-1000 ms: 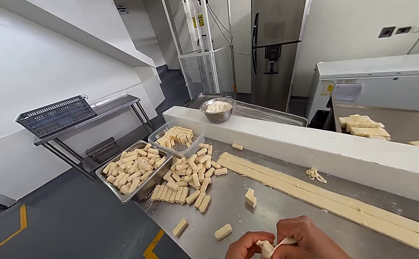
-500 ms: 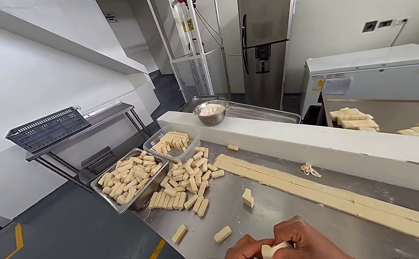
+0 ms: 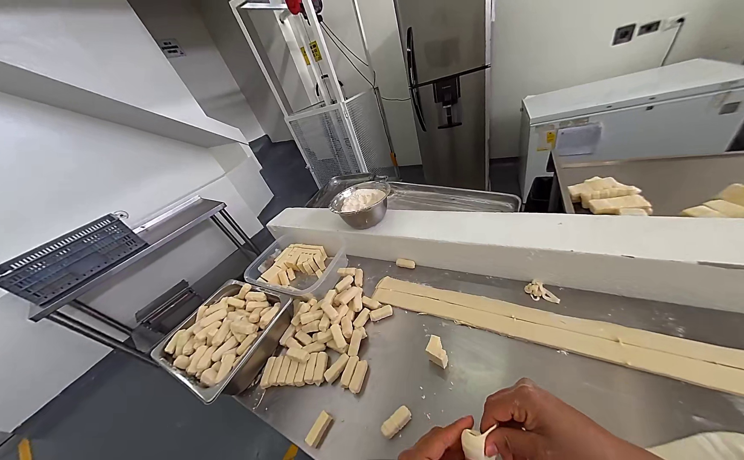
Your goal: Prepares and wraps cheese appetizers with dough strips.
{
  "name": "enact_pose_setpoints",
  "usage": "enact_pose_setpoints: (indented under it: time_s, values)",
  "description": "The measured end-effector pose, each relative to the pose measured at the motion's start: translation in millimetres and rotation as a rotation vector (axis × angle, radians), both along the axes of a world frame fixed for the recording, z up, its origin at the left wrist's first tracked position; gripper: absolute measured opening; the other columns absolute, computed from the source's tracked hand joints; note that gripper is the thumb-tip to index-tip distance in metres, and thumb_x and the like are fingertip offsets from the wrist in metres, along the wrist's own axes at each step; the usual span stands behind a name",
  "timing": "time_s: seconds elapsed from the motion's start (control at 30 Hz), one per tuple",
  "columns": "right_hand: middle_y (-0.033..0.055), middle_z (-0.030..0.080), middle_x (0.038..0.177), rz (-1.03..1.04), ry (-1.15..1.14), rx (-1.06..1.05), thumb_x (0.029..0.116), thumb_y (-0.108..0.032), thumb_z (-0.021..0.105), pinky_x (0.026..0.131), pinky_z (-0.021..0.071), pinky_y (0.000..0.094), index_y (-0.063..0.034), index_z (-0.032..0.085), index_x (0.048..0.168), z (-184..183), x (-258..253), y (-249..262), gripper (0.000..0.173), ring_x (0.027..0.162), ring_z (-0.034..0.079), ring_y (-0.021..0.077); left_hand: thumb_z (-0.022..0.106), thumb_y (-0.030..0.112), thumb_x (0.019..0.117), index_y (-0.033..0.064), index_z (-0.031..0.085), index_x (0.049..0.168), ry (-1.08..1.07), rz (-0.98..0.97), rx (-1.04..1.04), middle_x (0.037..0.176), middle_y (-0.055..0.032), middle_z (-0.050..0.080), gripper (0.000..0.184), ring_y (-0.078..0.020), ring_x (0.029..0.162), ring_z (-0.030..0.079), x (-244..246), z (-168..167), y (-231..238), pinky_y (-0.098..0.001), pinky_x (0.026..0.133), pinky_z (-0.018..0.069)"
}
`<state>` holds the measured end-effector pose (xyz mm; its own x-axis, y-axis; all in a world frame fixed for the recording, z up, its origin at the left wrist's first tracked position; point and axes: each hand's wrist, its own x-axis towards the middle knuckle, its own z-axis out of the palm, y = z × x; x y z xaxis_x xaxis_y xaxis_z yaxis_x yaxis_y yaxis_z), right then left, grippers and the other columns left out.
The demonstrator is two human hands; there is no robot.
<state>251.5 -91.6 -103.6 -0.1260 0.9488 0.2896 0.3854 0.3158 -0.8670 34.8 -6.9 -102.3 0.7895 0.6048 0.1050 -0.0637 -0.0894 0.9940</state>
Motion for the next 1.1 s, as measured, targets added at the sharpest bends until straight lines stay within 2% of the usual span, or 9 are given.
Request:
enact_pose_setpoints:
  time_s: [0.13, 0.3, 0.4, 0.53, 0.63, 0.73, 0.83, 0.9, 1.1]
  values:
    - [0.0014, 0.054, 0.063, -0.229, -0.069, 0.061, 0.0811, -0.042, 0.083, 0.050, 0.0339, 0.0183, -0.0019, 0.061, 0.072, -4, -10, 2, 0.047, 0.055, 0.046, 0.0021, 0.072, 0.002, 0.0887, -0.0130, 0.063, 0.124, 0.001, -0.108, -0.076, 0.120, -0.0127, 0.065, 0.039, -0.0106, 0.106, 0.066, 2, 1, 0, -0.0282, 0.093, 0.0570]
    - [0.0126, 0.064, 0.103, -0.404, -0.043, 0.270, 0.0821, -0.060, 0.076, 0.066, 0.0496, 0.0223, -0.0022, 0.062, 0.117, -29, -18, 10, 0.069, 0.084, 0.060, 0.0113, 0.056, -0.009, 0.0947, -0.0114, 0.042, 0.145, -0.168, -0.021, -0.457, 0.113, -0.0027, 0.074, 0.052, -0.0129, 0.103, 0.072, 6, -2, -3, -0.0336, 0.096, 0.0577]
    - [0.0210, 0.056, 0.144, -0.236, -0.087, 0.361, 0.0853, -0.066, 0.069, 0.104, 0.0487, 0.0454, -0.0025, 0.058, 0.138, -30, -25, 6, 0.083, 0.132, 0.055, 0.0285, 0.043, -0.008, 0.1005, -0.0060, 0.022, 0.153, -0.214, -0.141, -0.630, 0.123, -0.0082, 0.071, 0.057, -0.0201, 0.116, 0.069, 8, -2, 1, -0.0389, 0.104, 0.0529]
    - [0.0053, 0.065, 0.131, -0.184, -0.230, 0.557, 0.0891, -0.048, 0.075, 0.109, 0.0372, 0.0397, -0.0170, 0.068, 0.118, -41, -30, 5, 0.043, 0.128, 0.055, 0.0184, 0.046, -0.007, 0.0986, 0.0019, 0.045, 0.137, -0.207, -0.224, -0.660, 0.111, -0.0004, 0.073, 0.039, -0.0130, 0.104, 0.070, 8, -7, 1, -0.0346, 0.096, 0.0560]
    - [0.0077, 0.064, 0.132, -0.194, -0.307, 0.553, 0.0880, -0.058, 0.071, 0.106, 0.0363, 0.0408, -0.0154, 0.069, 0.114, -34, -30, 3, 0.050, 0.128, 0.054, 0.0193, 0.051, 0.015, 0.1058, 0.0133, 0.049, 0.135, -0.314, -0.299, -0.670, 0.110, 0.0054, 0.071, 0.030, -0.0088, 0.102, 0.067, 10, -14, -2, -0.0315, 0.095, 0.0544]
    - [0.0194, 0.051, 0.150, -0.164, -0.118, 0.330, 0.0810, -0.074, 0.067, 0.110, 0.0423, 0.0450, -0.0024, 0.053, 0.145, -25, -20, -8, 0.097, 0.138, 0.050, 0.0259, 0.050, 0.021, 0.1065, 0.0151, 0.051, 0.140, -0.393, -0.285, -0.718, 0.090, 0.0090, 0.067, 0.034, -0.0069, 0.085, 0.065, 16, -19, 0, -0.0304, 0.087, 0.0553]
    - [0.0184, 0.064, 0.127, -0.313, -0.042, 0.009, 0.0863, -0.036, 0.081, 0.091, 0.0569, 0.0388, -0.0009, 0.066, 0.123, -37, 22, -21, 0.053, 0.113, 0.064, 0.0242, 0.036, 0.009, 0.1040, 0.0054, 0.046, 0.142, -0.359, -0.179, -0.705, 0.081, 0.0083, 0.063, 0.040, -0.0084, 0.077, 0.066, 21, -36, 11, -0.0310, 0.082, 0.0575]
    - [0.0264, 0.067, 0.111, -0.296, -0.249, -0.392, 0.0903, -0.017, 0.077, 0.091, 0.0523, 0.0545, 0.0058, 0.071, 0.111, -51, 45, -30, 0.032, 0.103, 0.065, 0.0397, 0.027, 0.014, 0.1058, 0.0046, 0.054, 0.133, -0.324, -0.086, -0.727, 0.083, 0.0047, 0.065, 0.039, -0.0107, 0.081, 0.067, 22, -58, 16, -0.0311, 0.084, 0.0567]
    - [0.0284, 0.062, 0.124, -0.305, -0.602, -1.011, 0.0920, -0.023, 0.076, 0.100, 0.0447, 0.0618, 0.0065, 0.066, 0.114, -72, 51, -38, 0.038, 0.121, 0.057, 0.0455, 0.032, -0.005, 0.0979, -0.0038, 0.056, 0.124, -0.189, 0.319, -0.498, 0.088, 0.0015, 0.066, 0.035, -0.0100, 0.088, 0.067, 29, -127, 21, -0.0316, 0.092, 0.0551]
